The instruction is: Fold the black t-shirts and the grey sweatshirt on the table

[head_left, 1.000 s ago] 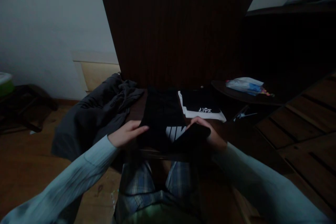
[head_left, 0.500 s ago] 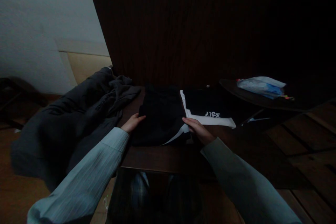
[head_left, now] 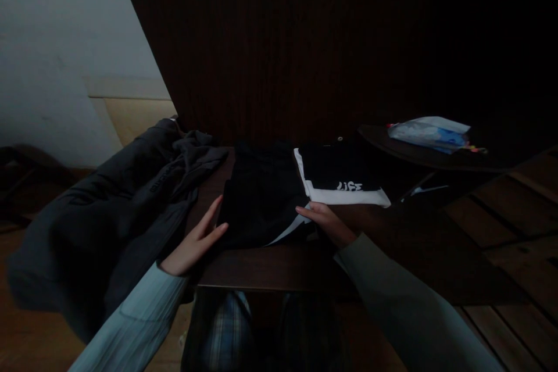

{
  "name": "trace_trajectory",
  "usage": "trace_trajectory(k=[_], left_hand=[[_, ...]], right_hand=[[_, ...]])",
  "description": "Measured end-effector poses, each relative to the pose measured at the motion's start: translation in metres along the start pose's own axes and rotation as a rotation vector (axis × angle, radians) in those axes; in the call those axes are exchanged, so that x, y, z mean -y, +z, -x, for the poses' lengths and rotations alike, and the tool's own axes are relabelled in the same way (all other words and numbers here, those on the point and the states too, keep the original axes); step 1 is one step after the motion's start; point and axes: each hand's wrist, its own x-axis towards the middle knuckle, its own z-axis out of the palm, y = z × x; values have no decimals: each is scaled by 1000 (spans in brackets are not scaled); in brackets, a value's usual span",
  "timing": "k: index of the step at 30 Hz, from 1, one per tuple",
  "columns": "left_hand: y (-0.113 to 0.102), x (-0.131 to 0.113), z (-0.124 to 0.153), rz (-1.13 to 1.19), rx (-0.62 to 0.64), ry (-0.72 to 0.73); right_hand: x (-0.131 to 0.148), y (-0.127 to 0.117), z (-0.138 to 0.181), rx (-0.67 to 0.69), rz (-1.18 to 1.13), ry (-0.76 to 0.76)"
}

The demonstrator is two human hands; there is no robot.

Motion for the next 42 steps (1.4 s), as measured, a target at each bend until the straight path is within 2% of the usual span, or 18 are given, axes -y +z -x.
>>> trace_trajectory(k=[2, 4, 9, 12, 17, 23, 28, 37, 39, 42], left_hand=[[5, 3, 11, -41, 114, 92], [12, 8, 15, -87, 145, 140], [30, 21, 6, -91, -89, 142], [35, 21, 0, -113, -177, 139], [41, 10, -2, -239, -260, 61], [43, 6, 0, -294, -335, 8], [38, 7, 2, -339, -331, -32], [47, 2, 3, -691, -258, -76], [41, 3, 2, -640, -208, -52], [22, 4, -6, -475, -58, -2]], right_hand=[[2, 3, 2, -14, 30, -15], [2, 3, 5, -32, 71, -24], [-5, -8, 15, -102, 224, -90], [-12, -18, 20, -106, 340, -141], [-22, -26, 29, -139, 503, -178], [-39, -28, 39, -309, 639, -262], [-47, -31, 40, -322, 678, -344], [-59, -29, 41, -433, 839, -502], [-58, -30, 41, -434, 888, -522], [-47, -34, 40, -383, 941, -464]])
